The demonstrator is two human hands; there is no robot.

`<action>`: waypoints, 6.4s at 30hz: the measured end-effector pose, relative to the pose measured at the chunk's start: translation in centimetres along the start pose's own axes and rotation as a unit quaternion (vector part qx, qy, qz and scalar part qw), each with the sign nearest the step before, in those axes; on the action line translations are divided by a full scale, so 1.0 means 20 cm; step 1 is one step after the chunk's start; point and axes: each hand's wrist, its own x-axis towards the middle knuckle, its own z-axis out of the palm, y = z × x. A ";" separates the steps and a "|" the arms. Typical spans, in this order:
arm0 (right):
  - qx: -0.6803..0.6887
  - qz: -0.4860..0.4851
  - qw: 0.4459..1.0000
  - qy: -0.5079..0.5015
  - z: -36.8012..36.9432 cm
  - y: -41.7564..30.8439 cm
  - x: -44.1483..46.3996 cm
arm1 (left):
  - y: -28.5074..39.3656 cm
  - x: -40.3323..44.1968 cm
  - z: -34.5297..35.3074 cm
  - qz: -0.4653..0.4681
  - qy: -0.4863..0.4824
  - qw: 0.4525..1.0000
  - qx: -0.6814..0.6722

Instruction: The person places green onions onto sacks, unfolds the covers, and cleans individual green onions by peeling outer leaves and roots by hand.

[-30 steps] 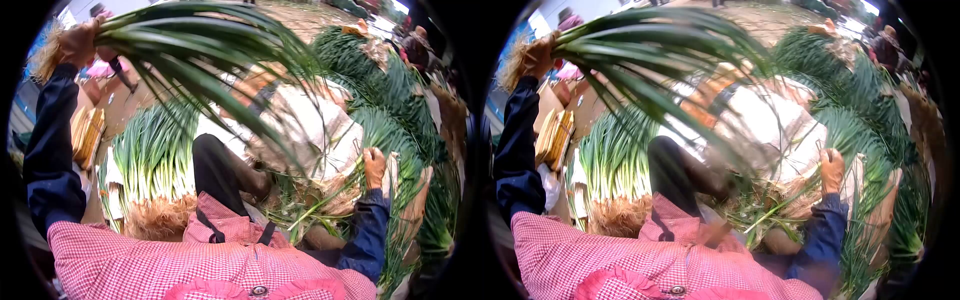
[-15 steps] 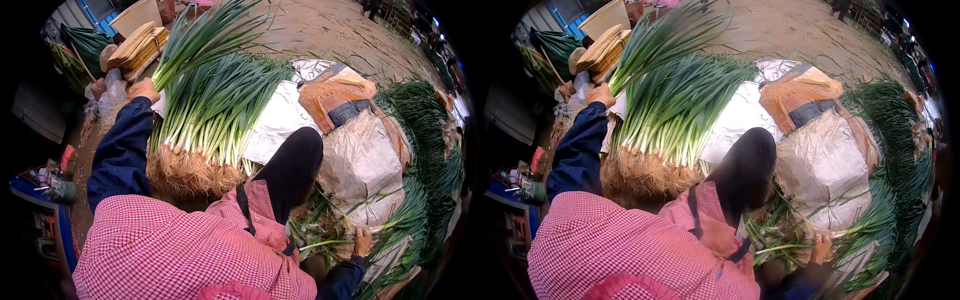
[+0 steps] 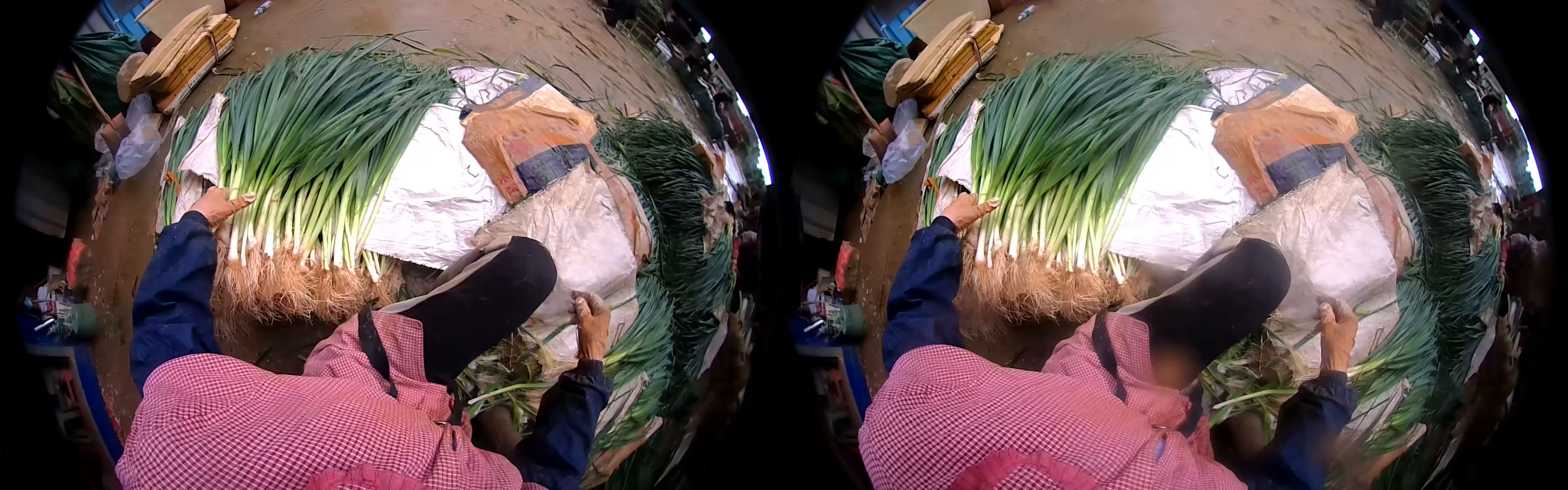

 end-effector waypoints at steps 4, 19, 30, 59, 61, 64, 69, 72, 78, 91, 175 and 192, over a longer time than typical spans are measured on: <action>-0.107 -0.033 0.983 -0.144 0.20 -0.44 0.42 | -0.31 0.23 -0.06 0.041 0.133 0.921 -0.364; -0.395 0.163 0.904 0.005 1.34 0.15 0.93 | -0.57 0.93 -0.13 -0.133 0.339 0.846 -0.389; 0.160 0.178 0.970 -0.047 1.26 -0.12 0.96 | -0.74 0.97 -0.18 -0.112 0.292 0.849 -0.425; 0.080 -0.154 0.967 -0.188 1.68 -0.63 0.65 | 0.30 -0.40 0.74 0.055 0.168 0.846 -0.503; 0.153 0.000 0.961 -0.231 1.66 -0.62 0.68 | 0.11 -0.53 0.79 -0.058 0.092 0.905 -0.410; 0.344 0.061 0.904 -0.245 1.60 -0.99 0.40 | 0.04 -0.63 0.91 -0.131 -0.040 0.644 -0.753; 0.395 -0.045 0.862 -0.315 1.70 -1.35 0.13 | 0.12 -0.73 1.13 -0.088 -0.194 0.365 -0.906; 0.353 -0.093 0.840 -0.402 1.74 -1.51 -0.02 | 0.14 -0.76 1.19 -0.063 -0.214 0.321 -0.920; 0.335 -0.201 0.757 -0.523 1.86 -1.92 -0.24 | 0.04 -0.77 1.21 -0.030 -0.178 0.298 -0.937; 0.322 -0.269 0.663 -0.620 2.73 -2.38 -0.38 | -1.15 -0.51 0.88 0.018 0.146 0.364 -0.920; -0.384 0.512 0.761 -0.105 -0.30 1.52 -2.84 | 2.05 -0.92 2.39 0.218 -0.211 0.950 -0.069; -0.158 0.275 0.948 0.002 -0.22 1.71 -1.11 | 1.87 -0.89 2.57 0.128 -0.202 0.971 0.008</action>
